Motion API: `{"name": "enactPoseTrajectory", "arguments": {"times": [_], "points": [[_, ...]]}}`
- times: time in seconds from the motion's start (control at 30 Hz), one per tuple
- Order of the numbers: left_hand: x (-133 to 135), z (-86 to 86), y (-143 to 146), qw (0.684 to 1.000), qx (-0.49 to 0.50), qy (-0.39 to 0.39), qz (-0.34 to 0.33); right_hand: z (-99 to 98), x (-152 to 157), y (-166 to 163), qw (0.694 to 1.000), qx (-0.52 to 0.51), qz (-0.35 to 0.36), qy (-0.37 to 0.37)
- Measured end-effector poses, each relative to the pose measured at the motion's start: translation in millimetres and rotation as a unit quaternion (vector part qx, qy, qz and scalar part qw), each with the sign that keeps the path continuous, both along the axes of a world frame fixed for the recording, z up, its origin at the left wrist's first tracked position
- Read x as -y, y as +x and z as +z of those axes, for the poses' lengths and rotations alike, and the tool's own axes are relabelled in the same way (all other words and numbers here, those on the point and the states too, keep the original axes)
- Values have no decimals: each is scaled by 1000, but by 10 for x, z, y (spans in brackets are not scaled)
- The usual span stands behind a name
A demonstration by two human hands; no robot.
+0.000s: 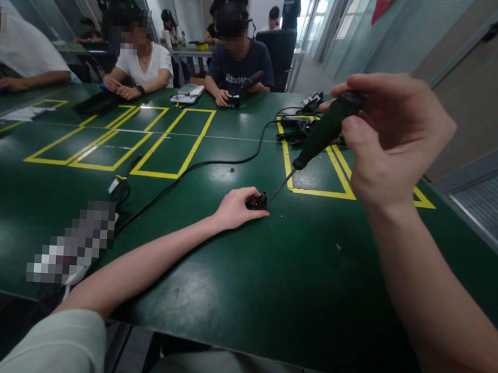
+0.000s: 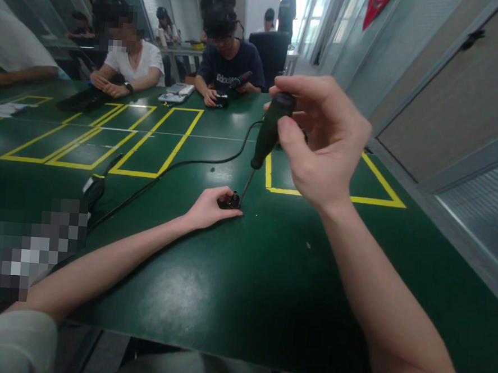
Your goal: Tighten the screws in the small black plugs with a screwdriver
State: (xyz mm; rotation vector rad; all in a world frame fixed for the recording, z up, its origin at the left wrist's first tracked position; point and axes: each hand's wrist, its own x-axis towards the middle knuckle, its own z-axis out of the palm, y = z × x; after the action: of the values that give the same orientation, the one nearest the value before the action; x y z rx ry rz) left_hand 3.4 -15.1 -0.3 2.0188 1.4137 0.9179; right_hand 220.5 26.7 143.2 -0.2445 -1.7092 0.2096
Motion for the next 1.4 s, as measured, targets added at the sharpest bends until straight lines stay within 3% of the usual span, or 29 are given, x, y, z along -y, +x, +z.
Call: {"name": "enactPoseTrajectory", "arguments": {"times": [0.1, 0.27, 0.43, 0.67, 0.8, 1.03, 1.23, 1.4], "points": [[-2, -2, 9, 1000, 0, 0, 2, 4, 2, 10, 1000, 6, 6, 9], [-1, -2, 22, 1000, -5, -4, 4, 23, 34, 14, 998, -2, -62, 31], [5, 19, 16, 1000, -9, -7, 3, 13, 29, 5, 1000, -5, -10, 16], [6, 19, 10, 1000, -10, -2, 3, 16, 34, 6, 998, -8, -59, 28], [12, 27, 13, 1000, -6, -5, 2, 14, 50, 3, 1000, -7, -25, -12], [12, 17, 14, 1000, 2, -5, 2, -7, -3, 15, 999, -11, -48, 16], [6, 8, 5, 1000, 1, -5, 1, -1, 2, 8, 1000, 1, -1, 0], [3, -3, 1, 1000, 7, -4, -2, 13, 8, 4, 1000, 1, -22, 20]]}}
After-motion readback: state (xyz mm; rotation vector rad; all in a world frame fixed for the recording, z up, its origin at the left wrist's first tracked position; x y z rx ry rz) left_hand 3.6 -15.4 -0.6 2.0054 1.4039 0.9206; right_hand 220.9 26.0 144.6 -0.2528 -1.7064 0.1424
